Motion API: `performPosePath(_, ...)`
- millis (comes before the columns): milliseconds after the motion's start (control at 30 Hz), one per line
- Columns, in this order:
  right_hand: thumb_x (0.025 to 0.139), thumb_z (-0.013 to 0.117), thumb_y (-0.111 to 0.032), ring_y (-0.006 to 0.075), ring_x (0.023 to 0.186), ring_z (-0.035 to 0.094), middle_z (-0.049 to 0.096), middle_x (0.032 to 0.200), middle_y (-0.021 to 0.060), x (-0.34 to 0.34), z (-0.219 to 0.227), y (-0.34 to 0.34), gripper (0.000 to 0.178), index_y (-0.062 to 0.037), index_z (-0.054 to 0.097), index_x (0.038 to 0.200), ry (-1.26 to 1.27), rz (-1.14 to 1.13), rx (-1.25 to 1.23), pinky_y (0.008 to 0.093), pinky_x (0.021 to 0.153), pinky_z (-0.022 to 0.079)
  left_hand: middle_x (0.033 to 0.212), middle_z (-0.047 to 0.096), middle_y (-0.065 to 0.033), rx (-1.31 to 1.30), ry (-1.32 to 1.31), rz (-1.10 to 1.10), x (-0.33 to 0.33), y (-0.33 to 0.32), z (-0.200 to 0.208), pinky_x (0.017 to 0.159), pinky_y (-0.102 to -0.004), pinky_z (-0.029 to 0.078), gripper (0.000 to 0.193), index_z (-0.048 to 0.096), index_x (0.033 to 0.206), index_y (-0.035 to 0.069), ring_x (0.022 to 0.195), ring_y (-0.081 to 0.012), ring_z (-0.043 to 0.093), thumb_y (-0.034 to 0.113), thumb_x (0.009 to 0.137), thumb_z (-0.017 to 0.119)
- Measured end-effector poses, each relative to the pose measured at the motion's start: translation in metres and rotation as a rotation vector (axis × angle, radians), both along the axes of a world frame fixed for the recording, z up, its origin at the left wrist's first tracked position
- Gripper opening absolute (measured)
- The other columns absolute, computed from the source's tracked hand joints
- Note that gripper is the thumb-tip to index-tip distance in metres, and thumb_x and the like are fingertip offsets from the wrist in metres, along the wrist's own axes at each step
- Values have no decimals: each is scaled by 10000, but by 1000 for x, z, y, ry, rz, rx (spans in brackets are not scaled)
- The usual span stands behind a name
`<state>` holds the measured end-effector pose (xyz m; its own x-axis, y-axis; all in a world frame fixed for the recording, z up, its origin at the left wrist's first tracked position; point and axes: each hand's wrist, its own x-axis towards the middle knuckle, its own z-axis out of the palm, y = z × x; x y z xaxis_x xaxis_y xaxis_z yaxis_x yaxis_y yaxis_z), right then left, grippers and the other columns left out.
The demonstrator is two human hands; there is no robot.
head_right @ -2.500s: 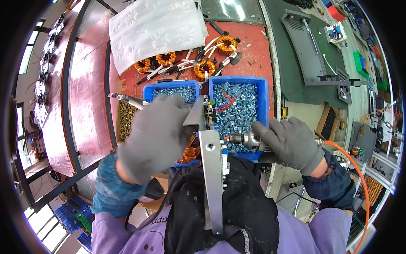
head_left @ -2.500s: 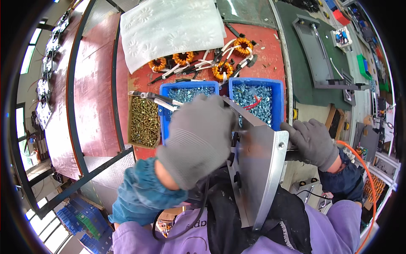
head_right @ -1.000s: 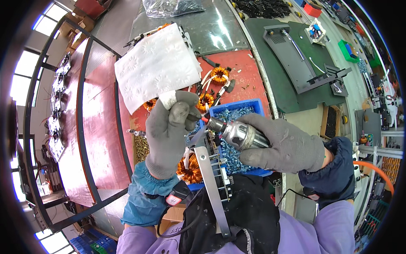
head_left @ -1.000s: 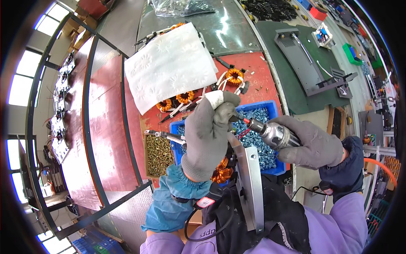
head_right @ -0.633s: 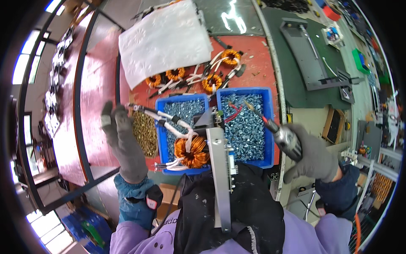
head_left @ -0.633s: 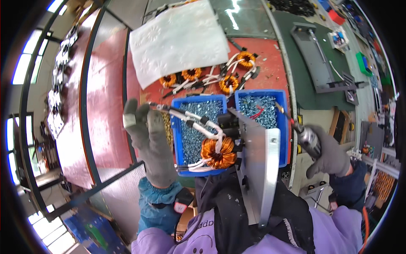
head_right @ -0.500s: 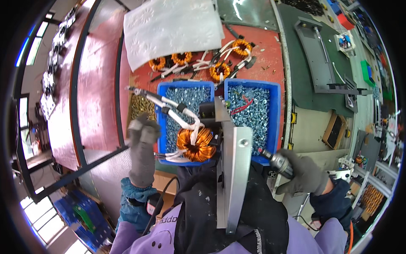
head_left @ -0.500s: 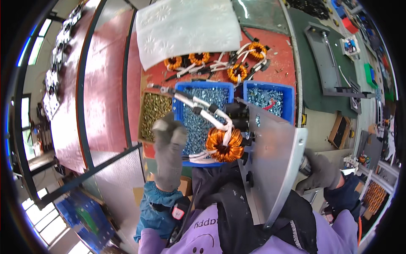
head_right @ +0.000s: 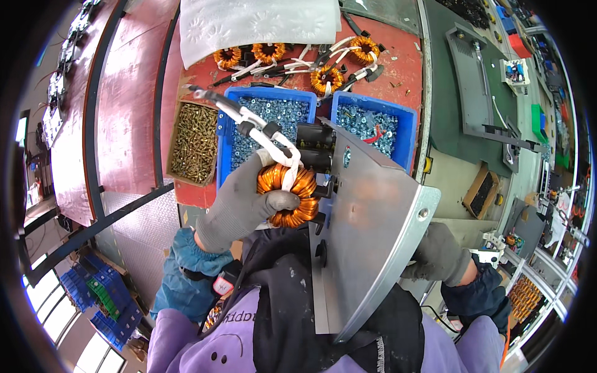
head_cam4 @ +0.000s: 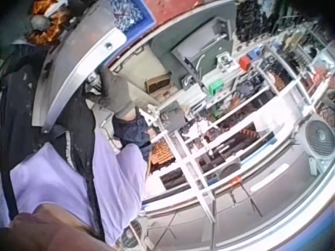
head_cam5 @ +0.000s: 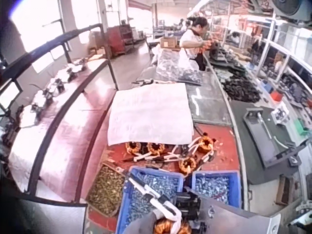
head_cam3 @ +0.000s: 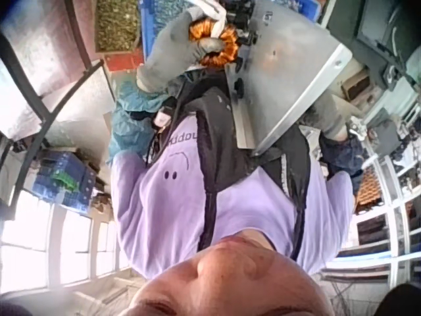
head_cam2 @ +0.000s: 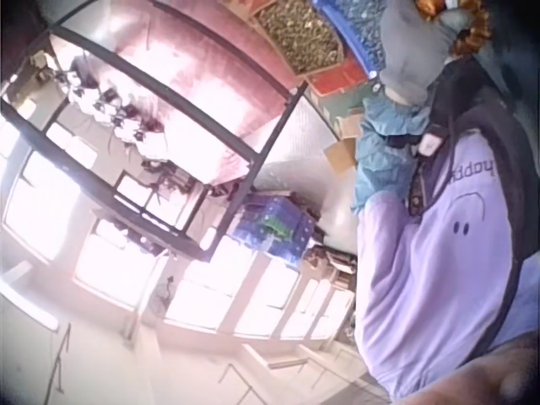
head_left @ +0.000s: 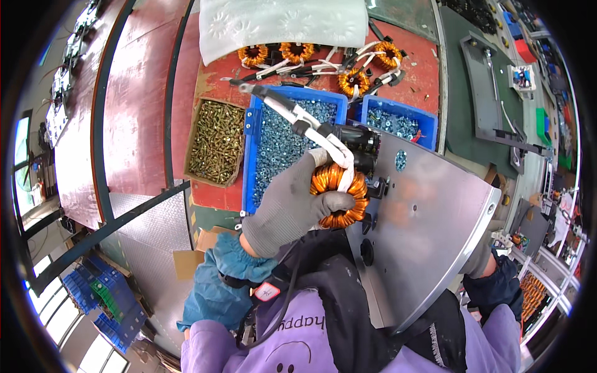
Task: Assembling electrical components onto a metal baseplate using an air screwdriver in a workshop setting.
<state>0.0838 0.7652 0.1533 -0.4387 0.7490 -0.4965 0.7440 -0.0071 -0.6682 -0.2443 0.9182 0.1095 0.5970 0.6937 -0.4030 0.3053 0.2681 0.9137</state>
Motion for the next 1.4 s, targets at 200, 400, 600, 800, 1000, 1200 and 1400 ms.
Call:
performPosePath(200, 585, 863, -299, 378, 1030, 630, 640, 1200, 134, -1, 3, 0, 717, -123, 627, 1239, -1, 62, 130, 438, 864, 520, 1069, 652, -177, 453, 101, 67, 5, -15, 0, 797, -420, 526, 753, 509, 1287, 20, 983, -388, 649, 509, 769, 757)
performPosePath(400, 586, 863, -295, 377, 1025, 634, 645, 1185, 139, -1, 3, -2, 722, -106, 622, 1239, 29, 56, 143, 438, 861, 522, 1045, 649, -183, 415, 49, 96, 5, -14, -3, 767, -418, 528, 738, 513, 1265, 11, 958, -394, 650, 515, 778, 746)
performPosePath(600, 590, 859, -274, 376, 1009, 640, 649, 1174, 138, -5, 1, -6, 720, -106, 613, 1245, 33, 5, 49, 442, 850, 526, 1007, 657, -190, 374, 50, 81, 6, -12, 0, 757, -404, 533, 707, 525, 1233, 2, 940, -387, 660, 499, 784, 749)
performPosePath(800, 585, 848, -248, 381, 1009, 640, 649, 1166, 150, -7, -2, -8, 690, -98, 631, 1223, 87, 10, 109, 451, 853, 524, 1014, 657, -192, 411, 113, 76, 8, -15, 15, 760, -404, 539, 689, 521, 1232, -6, 936, -382, 664, 488, 803, 737)
performPosePath(1000, 646, 792, -227, 386, 1019, 638, 645, 1170, 160, 1, -14, -9, 598, -87, 646, 1209, -15, 81, 274, 453, 862, 523, 1067, 650, -189, 446, 200, 89, 10, -27, 14, 782, -409, 540, 700, 507, 1253, 8, 970, -377, 658, 496, 805, 733)
performPosePath(1200, 719, 743, -205, 370, 1088, 613, 633, 1213, 126, 3, -42, -14, 536, -102, 638, 1235, 46, 46, 338, 459, 927, 496, 1075, 654, -186, 399, 201, 57, 5, -24, 15, 814, -399, 537, 663, 497, 1271, 2, 991, -357, 662, 451, 840, 729)
performPosePath(1400, 733, 739, -228, 373, 1119, 600, 616, 1255, 124, 2, -57, -20, 565, -109, 620, 1272, 42, 0, 366, 464, 945, 488, 1101, 614, -28, -605, -366, 94, -13, 27, -13, 836, -308, 503, 487, 483, 1339, 3, 974, -127, 602, 266, 958, 632)
